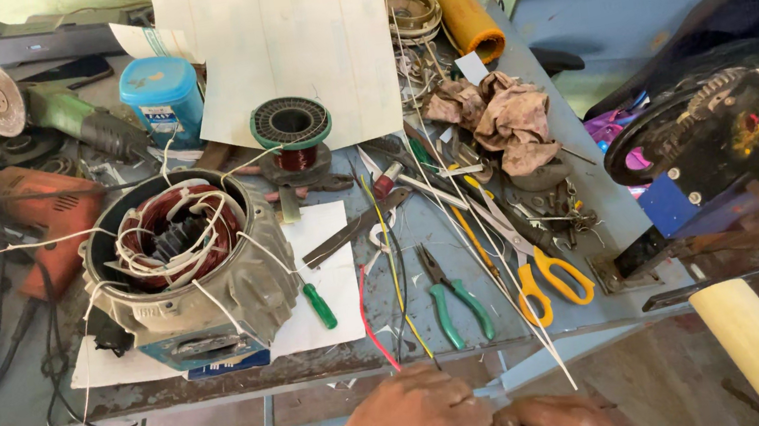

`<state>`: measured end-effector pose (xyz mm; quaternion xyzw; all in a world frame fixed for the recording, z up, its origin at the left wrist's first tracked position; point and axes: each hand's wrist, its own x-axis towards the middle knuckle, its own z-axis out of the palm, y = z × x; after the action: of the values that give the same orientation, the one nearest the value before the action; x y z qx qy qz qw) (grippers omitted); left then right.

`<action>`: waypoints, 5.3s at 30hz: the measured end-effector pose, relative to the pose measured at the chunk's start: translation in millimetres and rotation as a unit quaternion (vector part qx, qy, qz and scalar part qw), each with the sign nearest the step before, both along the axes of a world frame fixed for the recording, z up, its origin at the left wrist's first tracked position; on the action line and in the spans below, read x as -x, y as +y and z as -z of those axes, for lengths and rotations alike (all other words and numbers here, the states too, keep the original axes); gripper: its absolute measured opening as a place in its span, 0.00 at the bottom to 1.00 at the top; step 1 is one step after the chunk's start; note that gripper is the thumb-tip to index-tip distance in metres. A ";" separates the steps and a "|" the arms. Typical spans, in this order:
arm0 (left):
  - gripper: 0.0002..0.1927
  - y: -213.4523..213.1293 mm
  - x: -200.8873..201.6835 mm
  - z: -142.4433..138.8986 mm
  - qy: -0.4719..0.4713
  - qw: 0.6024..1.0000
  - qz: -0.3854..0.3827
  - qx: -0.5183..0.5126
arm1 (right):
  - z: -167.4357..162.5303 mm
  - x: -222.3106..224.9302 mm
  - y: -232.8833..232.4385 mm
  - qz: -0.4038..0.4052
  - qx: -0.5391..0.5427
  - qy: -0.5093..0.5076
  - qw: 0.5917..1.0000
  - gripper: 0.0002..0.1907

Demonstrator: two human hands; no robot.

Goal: The person strips insulation from red, yellow, and white wires using pliers and a screwdriver, then twists the exposed ends and connects them to a motor stator. The work is performed on a cluttered workbench with various tools visible.

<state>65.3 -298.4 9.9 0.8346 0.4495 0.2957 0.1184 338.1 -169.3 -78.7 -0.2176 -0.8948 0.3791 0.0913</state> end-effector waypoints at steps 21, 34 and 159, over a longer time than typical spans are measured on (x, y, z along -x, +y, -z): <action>0.06 -43.3 -43.7 20.5 -0.291 0.945 -0.105 0.109 | -27.7 57.2 19.7 0.209 0.172 0.027 0.962 0.19; 0.10 -53.9 -32.7 12.2 -0.538 0.701 -0.206 0.420 | 10.2 118.0 72.5 0.231 -0.069 -0.144 0.960 0.18; 0.16 -22.2 13.1 38.0 -0.354 0.862 -0.162 0.325 | -24.7 85.7 -77.4 0.224 0.277 0.198 0.913 0.07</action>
<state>52.1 -320.6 -28.1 0.5037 0.5769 0.4233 0.4840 252.4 -246.7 -54.1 -0.3493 -0.6454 0.6164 0.2855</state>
